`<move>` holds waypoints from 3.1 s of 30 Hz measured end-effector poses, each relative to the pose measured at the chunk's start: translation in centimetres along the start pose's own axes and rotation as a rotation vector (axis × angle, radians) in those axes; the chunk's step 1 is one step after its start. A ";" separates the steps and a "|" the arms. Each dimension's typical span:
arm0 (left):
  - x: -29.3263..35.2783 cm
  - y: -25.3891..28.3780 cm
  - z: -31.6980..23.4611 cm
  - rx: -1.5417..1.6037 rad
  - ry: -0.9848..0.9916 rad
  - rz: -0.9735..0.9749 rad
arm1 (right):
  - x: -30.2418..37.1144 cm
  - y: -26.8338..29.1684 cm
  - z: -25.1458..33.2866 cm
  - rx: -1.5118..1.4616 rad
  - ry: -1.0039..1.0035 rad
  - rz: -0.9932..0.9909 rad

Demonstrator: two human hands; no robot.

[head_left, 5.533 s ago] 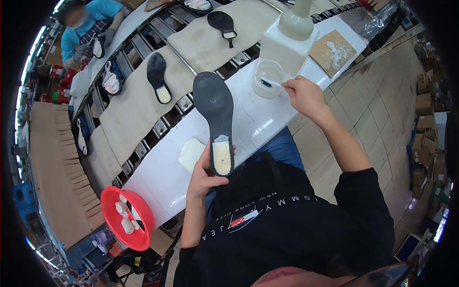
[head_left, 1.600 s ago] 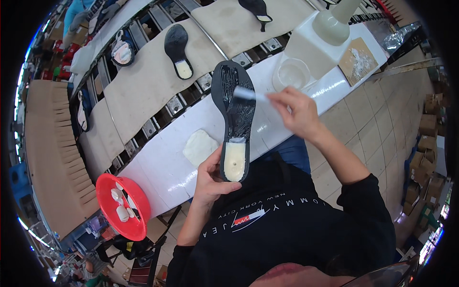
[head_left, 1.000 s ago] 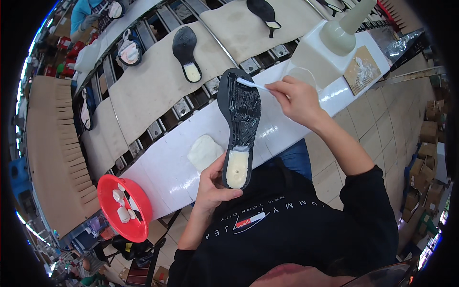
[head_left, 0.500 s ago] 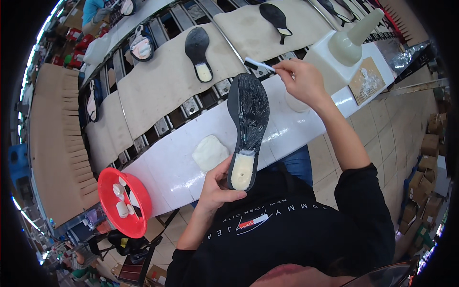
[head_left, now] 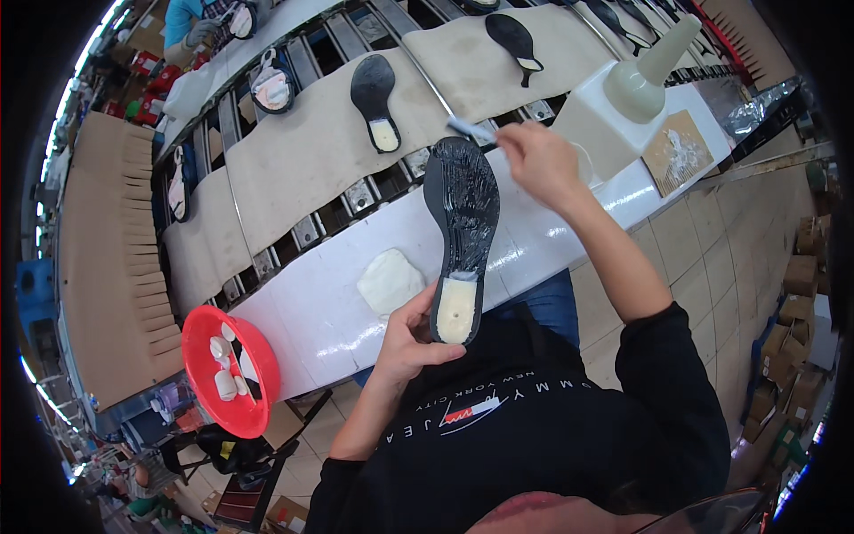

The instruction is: The recorder uses a brush to apply a white adhesive substance to shoe soles and midsoles on an assembly line.

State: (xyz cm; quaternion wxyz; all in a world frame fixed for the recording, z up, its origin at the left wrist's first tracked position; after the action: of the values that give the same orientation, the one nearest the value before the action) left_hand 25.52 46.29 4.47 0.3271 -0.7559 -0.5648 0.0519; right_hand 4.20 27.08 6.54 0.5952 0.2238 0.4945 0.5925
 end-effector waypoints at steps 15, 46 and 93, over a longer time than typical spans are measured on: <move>0.4 0.6 0.7 -0.007 -0.026 0.101 | 3.2 1.7 1.5 -0.098 0.029 0.089; -1.2 2.2 3.9 0.048 -0.083 0.124 | 5.3 1.4 6.3 0.151 0.169 0.141; -3.2 2.4 1.7 -0.263 -0.189 -0.017 | 13.3 6.4 7.8 -0.340 0.068 0.143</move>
State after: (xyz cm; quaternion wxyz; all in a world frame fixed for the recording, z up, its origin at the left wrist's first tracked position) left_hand 25.55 43.87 0.88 0.1711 -0.7792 -0.6012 0.0456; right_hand 5.25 43.15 10.95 0.5639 0.1342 0.3898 0.7156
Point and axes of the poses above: each hand's wrist, its own x-axis away from the middle knuckle, its own y-axis out of the back of the hand, z = x × y, the point moved 2 cm from there along -x, towards the middle knuckle, and after that the axes turned 1 degree about z, right-handed, at the moved point
